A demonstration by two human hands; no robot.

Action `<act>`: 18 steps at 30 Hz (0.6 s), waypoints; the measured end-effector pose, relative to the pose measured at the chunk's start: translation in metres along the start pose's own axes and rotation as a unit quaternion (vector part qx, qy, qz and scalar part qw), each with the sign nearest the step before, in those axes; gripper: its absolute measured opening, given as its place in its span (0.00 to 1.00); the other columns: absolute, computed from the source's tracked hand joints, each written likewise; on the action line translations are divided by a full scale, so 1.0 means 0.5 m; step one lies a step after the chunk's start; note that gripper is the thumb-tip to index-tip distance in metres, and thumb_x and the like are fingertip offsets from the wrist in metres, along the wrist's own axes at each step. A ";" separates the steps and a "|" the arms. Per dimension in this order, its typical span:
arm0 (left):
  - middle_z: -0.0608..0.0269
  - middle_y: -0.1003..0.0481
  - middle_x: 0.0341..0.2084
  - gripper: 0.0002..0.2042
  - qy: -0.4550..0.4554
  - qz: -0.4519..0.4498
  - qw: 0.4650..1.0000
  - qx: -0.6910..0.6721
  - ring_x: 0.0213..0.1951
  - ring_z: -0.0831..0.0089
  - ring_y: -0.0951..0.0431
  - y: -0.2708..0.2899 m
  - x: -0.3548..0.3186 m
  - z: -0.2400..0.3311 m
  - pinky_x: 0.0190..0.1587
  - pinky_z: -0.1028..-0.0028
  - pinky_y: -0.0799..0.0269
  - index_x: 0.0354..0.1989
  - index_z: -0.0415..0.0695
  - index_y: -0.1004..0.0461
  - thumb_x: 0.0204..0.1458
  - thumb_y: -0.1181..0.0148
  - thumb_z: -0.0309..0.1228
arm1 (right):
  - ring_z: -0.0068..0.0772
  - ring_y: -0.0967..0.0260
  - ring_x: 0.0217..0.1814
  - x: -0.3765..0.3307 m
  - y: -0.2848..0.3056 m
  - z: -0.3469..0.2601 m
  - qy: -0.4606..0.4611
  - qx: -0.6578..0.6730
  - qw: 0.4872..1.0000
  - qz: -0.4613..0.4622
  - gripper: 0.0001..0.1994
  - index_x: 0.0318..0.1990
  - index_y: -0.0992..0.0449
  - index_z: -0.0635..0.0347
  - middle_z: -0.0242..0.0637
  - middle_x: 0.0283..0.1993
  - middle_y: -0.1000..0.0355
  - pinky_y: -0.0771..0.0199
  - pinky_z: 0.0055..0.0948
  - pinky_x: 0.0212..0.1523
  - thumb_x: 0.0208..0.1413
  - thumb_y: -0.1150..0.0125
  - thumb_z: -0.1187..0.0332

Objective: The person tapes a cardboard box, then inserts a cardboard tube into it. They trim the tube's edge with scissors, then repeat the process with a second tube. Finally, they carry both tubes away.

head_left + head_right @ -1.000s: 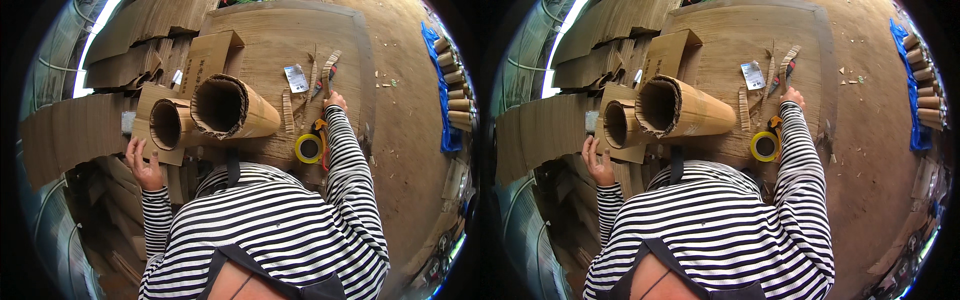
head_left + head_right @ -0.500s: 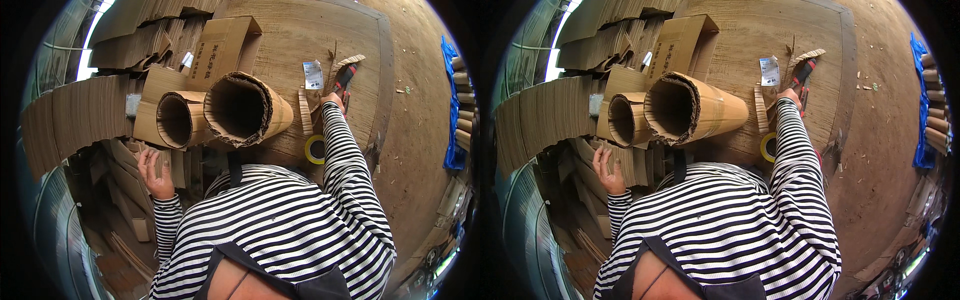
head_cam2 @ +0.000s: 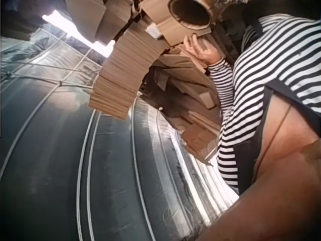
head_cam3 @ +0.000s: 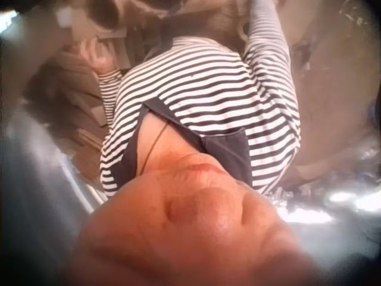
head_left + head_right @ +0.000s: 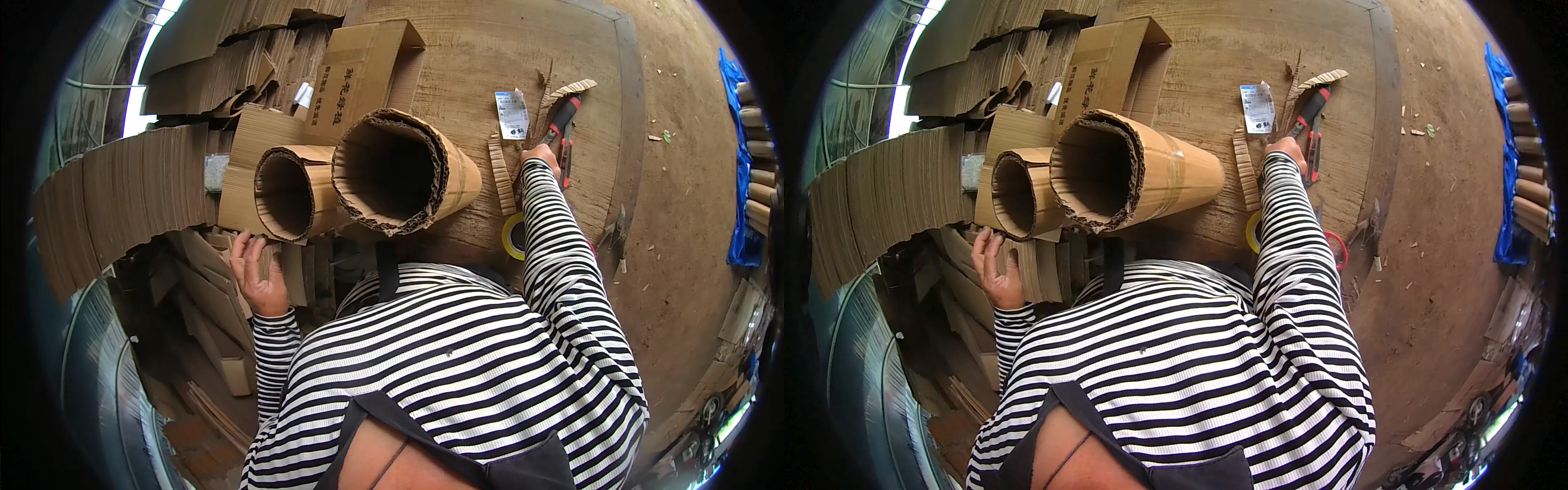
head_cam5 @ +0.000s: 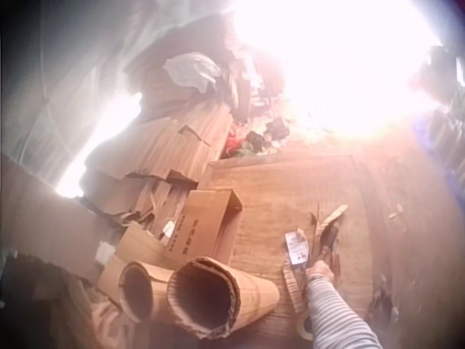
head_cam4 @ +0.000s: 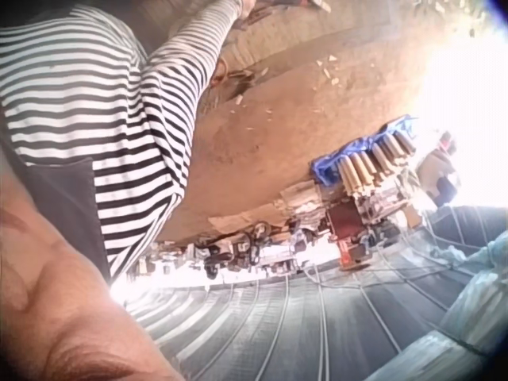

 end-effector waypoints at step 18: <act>0.52 0.34 0.54 0.17 0.059 0.001 0.996 -0.060 0.50 0.61 0.27 -0.029 -0.030 -0.038 0.53 0.68 0.29 0.49 0.35 0.29 0.49 0.41 0.16 | 0.42 0.28 0.54 -0.129 -0.020 -0.039 0.111 -0.036 0.993 0.007 0.19 0.49 0.29 0.55 0.45 0.51 0.26 0.29 0.41 0.53 0.53 0.43 0.55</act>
Point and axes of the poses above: each hand's wrist, its own x-axis towards the middle knuckle, its own y-axis out of the back of the hand, z = x × y, the point moved 6 cm from there along x, towards the middle knuckle
